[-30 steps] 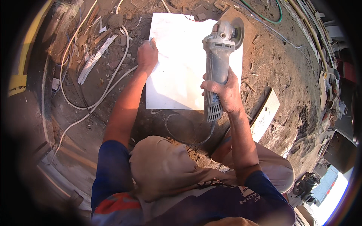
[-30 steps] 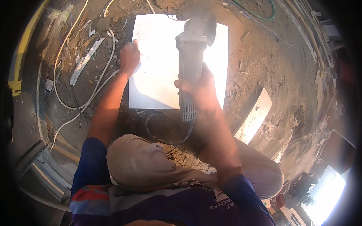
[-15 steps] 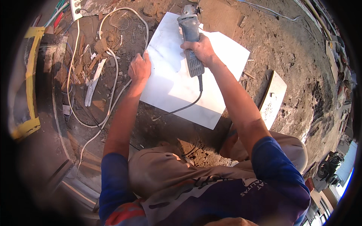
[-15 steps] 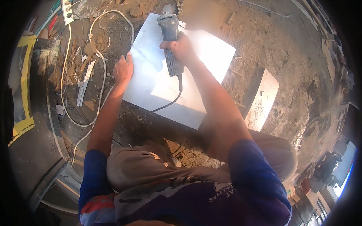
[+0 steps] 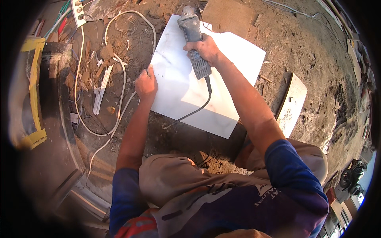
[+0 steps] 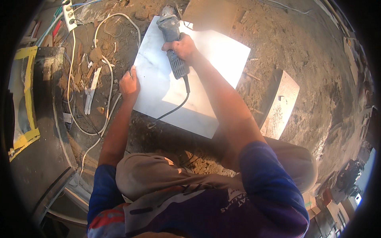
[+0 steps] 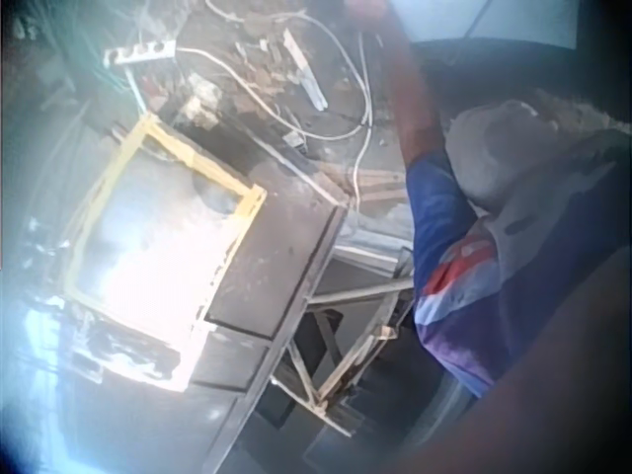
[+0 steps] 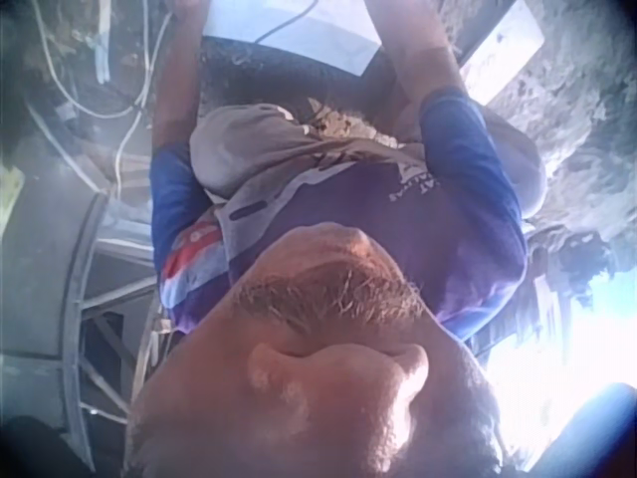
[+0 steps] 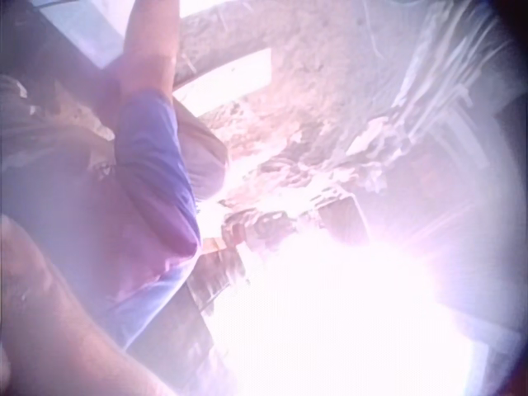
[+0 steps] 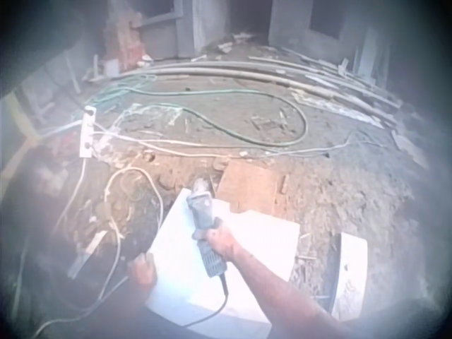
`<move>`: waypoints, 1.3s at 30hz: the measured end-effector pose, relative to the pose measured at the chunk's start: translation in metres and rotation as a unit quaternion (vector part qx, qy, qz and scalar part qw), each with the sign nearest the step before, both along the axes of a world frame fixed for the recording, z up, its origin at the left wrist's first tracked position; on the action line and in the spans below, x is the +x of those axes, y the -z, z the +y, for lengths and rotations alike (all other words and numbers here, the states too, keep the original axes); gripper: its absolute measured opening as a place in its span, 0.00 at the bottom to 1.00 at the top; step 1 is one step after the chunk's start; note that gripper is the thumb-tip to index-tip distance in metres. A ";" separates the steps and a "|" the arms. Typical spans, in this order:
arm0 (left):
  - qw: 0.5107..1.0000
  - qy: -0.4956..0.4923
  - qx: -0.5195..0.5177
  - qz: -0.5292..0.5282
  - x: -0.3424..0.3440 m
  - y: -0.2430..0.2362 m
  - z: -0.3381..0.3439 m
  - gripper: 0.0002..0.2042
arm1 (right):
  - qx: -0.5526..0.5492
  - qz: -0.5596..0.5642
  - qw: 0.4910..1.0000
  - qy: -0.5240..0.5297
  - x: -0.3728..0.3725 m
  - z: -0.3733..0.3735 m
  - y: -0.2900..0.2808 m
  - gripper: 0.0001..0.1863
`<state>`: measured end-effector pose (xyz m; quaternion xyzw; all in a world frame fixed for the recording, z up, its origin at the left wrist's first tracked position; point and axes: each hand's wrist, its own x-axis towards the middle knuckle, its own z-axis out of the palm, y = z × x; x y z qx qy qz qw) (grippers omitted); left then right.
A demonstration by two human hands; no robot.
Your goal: The person uses an angle grinder to cut a white rectangular tile placed on the ground. They hold the tile with their left hand and operate the grinder with their right hand, cutting along a marked line.
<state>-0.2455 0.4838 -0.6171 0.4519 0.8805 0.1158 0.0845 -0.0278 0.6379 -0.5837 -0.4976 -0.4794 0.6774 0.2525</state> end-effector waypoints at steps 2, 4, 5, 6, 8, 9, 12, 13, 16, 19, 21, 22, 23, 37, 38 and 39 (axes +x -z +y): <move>1.000 0.002 -0.001 -0.001 0.000 0.001 0.002 0.29 | -0.015 -0.001 1.000 -0.017 0.001 0.004 -0.004 0.22; 1.000 0.001 -0.006 -0.003 -0.002 0.003 0.001 0.29 | -0.029 0.006 0.999 -0.020 0.001 0.004 -0.008 0.20; 1.000 0.001 -0.007 -0.005 -0.001 0.003 0.002 0.29 | -0.035 0.011 0.999 -0.014 0.002 0.003 -0.010 0.20; 1.000 -0.004 -0.010 -0.009 -0.001 0.003 0.003 0.29 | -0.040 0.017 0.999 -0.009 0.002 0.002 -0.012 0.20; 1.000 -0.013 -0.019 -0.018 0.000 0.001 0.004 0.30 | -0.047 0.032 0.998 -0.007 0.001 0.000 -0.018 0.20; 1.000 -0.011 -0.015 -0.020 0.000 0.001 0.003 0.30 | -0.050 0.040 0.998 -0.005 0.001 0.000 -0.021 0.20; 1.000 -0.008 -0.012 -0.023 0.003 -0.003 0.004 0.30 | -0.054 0.031 0.998 -0.016 0.003 0.002 -0.018 0.20; 1.000 -0.009 -0.016 -0.023 0.004 -0.005 0.005 0.30 | -0.054 0.031 0.998 -0.016 0.004 0.002 -0.018 0.20; 0.999 -0.011 -0.019 -0.028 0.004 -0.005 0.004 0.30 | -0.052 0.035 0.998 -0.015 0.002 0.000 -0.022 0.20; 0.999 -0.005 -0.018 -0.034 0.001 -0.002 0.002 0.29 | -0.051 0.047 0.997 -0.016 0.003 -0.002 -0.025 0.20; 0.999 -0.001 -0.015 -0.039 0.001 -0.002 0.003 0.29 | -0.052 0.055 0.997 -0.018 0.003 -0.002 -0.027 0.21; 0.999 -0.001 -0.013 -0.042 0.001 -0.003 0.003 0.29 | -0.054 0.054 0.997 -0.020 0.003 -0.001 -0.028 0.21; 0.999 0.000 -0.013 -0.046 0.001 -0.003 0.003 0.29 | -0.057 0.052 0.997 -0.022 0.004 -0.001 -0.028 0.21; 0.996 0.023 0.047 -0.075 -0.002 0.006 0.001 0.30 | -0.065 -0.005 0.996 -0.059 0.015 -0.005 -0.031 0.23; 0.996 0.024 0.053 -0.073 -0.001 0.007 0.001 0.30 | -0.059 -0.012 0.997 -0.055 0.016 -0.005 -0.030 0.21; 0.996 0.025 0.051 -0.073 0.000 0.009 0.002 0.29 | -0.054 -0.020 0.997 -0.051 0.017 -0.006 -0.028 0.20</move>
